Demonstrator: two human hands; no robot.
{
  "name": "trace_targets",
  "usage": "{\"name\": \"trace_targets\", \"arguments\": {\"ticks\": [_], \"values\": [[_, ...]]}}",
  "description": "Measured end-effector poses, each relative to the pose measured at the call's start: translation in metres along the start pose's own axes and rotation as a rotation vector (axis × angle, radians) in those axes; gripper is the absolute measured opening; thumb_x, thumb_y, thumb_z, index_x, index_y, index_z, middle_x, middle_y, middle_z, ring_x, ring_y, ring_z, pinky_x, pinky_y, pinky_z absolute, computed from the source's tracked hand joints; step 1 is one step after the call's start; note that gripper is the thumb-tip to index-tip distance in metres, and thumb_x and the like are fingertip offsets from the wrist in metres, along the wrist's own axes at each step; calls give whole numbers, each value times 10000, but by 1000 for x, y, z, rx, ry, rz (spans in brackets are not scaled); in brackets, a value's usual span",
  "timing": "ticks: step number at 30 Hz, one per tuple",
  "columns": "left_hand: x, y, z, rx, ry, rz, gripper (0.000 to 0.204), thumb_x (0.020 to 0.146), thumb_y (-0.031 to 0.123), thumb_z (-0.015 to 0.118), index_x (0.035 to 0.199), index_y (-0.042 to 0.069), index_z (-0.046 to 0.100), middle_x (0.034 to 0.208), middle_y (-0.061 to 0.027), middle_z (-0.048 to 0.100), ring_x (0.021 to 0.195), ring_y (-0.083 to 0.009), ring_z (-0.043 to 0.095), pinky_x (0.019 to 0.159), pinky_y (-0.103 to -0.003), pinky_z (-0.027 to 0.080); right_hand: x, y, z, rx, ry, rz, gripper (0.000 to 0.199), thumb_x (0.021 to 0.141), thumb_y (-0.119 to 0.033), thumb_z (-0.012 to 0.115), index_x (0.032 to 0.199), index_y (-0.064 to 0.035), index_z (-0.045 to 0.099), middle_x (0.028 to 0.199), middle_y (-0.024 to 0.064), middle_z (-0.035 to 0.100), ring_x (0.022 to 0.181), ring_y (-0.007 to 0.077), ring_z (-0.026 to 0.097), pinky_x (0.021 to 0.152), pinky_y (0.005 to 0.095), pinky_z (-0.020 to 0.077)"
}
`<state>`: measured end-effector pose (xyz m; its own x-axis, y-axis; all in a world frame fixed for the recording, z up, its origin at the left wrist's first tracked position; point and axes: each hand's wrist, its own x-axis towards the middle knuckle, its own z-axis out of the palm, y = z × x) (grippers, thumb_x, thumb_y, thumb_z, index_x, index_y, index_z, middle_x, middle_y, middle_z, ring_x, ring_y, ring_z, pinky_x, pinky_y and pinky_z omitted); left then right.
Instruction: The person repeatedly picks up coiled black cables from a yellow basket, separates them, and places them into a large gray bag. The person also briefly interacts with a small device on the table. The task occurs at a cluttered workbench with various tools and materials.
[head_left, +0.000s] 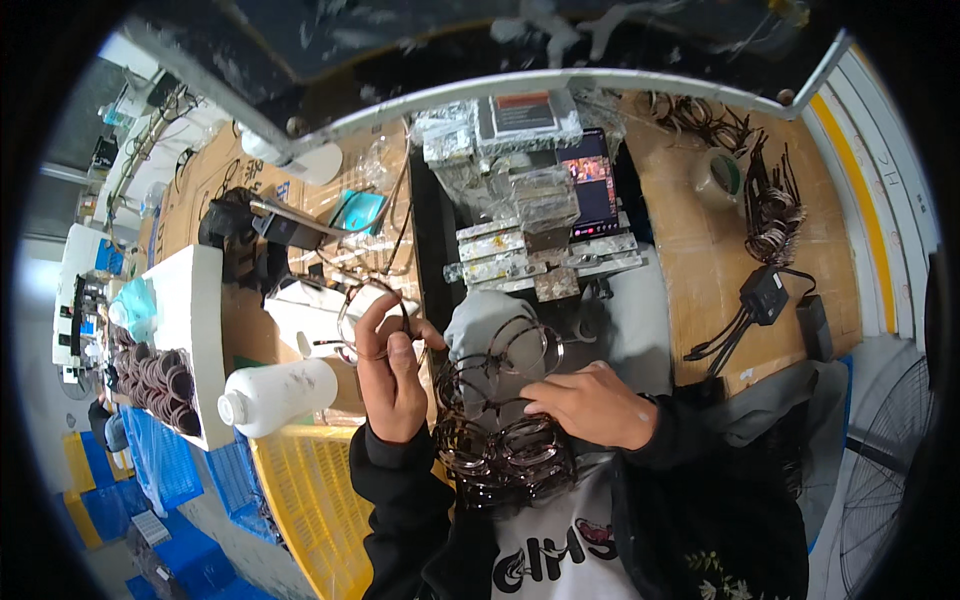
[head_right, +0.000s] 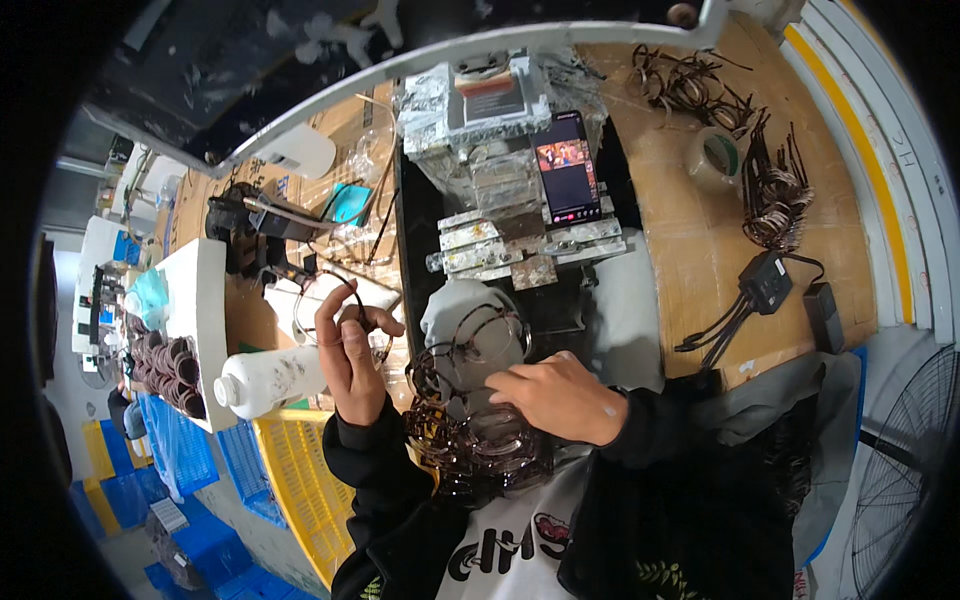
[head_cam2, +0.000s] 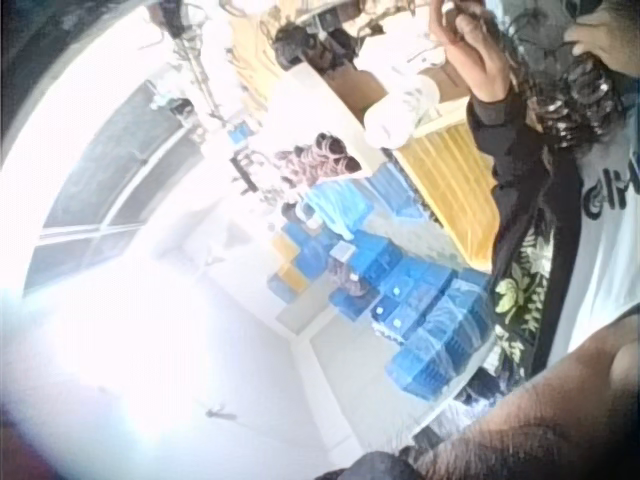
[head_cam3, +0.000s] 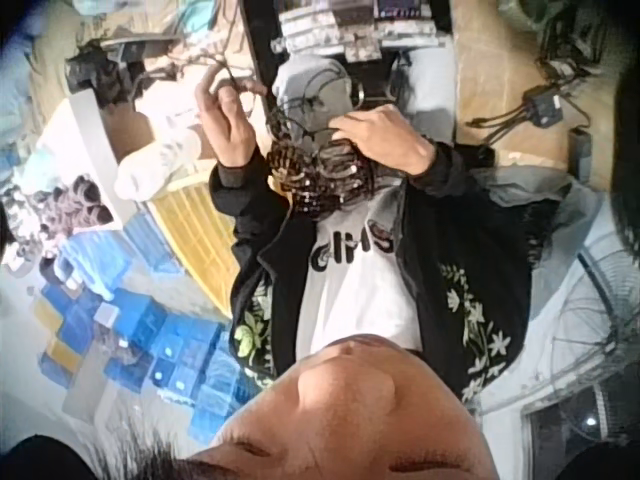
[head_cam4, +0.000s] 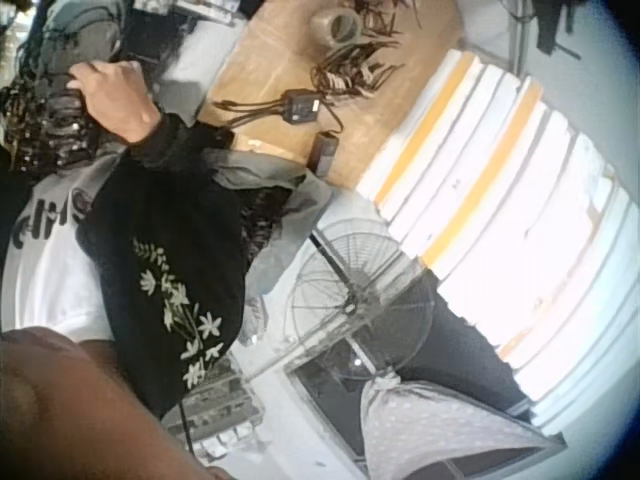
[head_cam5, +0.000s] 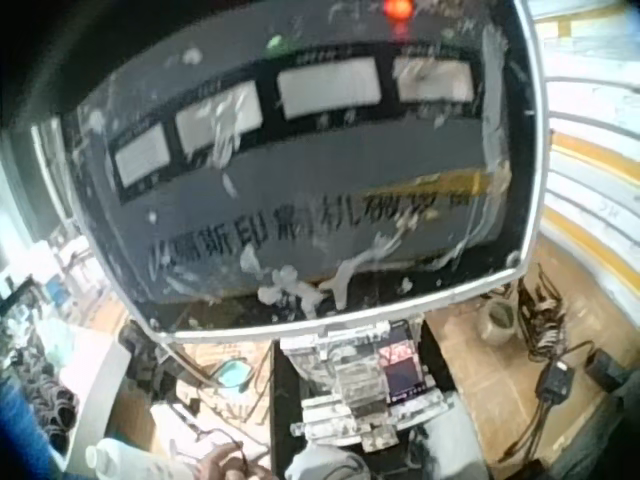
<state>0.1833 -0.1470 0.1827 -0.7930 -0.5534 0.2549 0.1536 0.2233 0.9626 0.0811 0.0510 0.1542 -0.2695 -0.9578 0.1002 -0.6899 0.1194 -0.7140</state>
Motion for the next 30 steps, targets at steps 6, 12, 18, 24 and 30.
{"name": "trace_targets", "arguments": {"ticks": [6,12,18,24,30], "values": [[-3,-9,-6,55,162,-39,309,953,107,388,1243,3,356,769,-83,545,688,-93,477,630,-222,361,9,-2,-31,249,436,60,107,823,-99,615,896,-25,640,726,86,622,565,224,598,492,299,456],[-4,-17,-2,112,100,-64,322,949,101,424,1252,38,337,766,-69,547,643,-65,410,576,-204,305,11,27,-88,425,809,46,136,902,-74,500,916,27,590,674,49,555,564,87,487,512,229,410],[-2,-14,2,81,188,-64,366,958,159,407,1290,33,316,801,-91,565,681,-113,509,629,-228,381,92,99,-69,956,995,-162,195,961,-140,441,1049,7,536,848,15,581,638,31,455,556,180,382],[-1,-5,1,-243,236,-130,446,963,317,350,1268,-7,335,771,-105,530,676,-202,548,670,-356,487,112,111,-53,722,961,-53,186,956,-122,456,1000,23,563,800,-8,581,692,29,466,623,177,373],[0,7,4,-495,213,-156,688,937,544,204,1227,-46,406,719,-96,497,637,-215,509,612,-364,471,113,116,-44,837,1022,-54,176,955,-68,423,1035,27,547,836,18,586,713,49,501,641,193,409]]}}
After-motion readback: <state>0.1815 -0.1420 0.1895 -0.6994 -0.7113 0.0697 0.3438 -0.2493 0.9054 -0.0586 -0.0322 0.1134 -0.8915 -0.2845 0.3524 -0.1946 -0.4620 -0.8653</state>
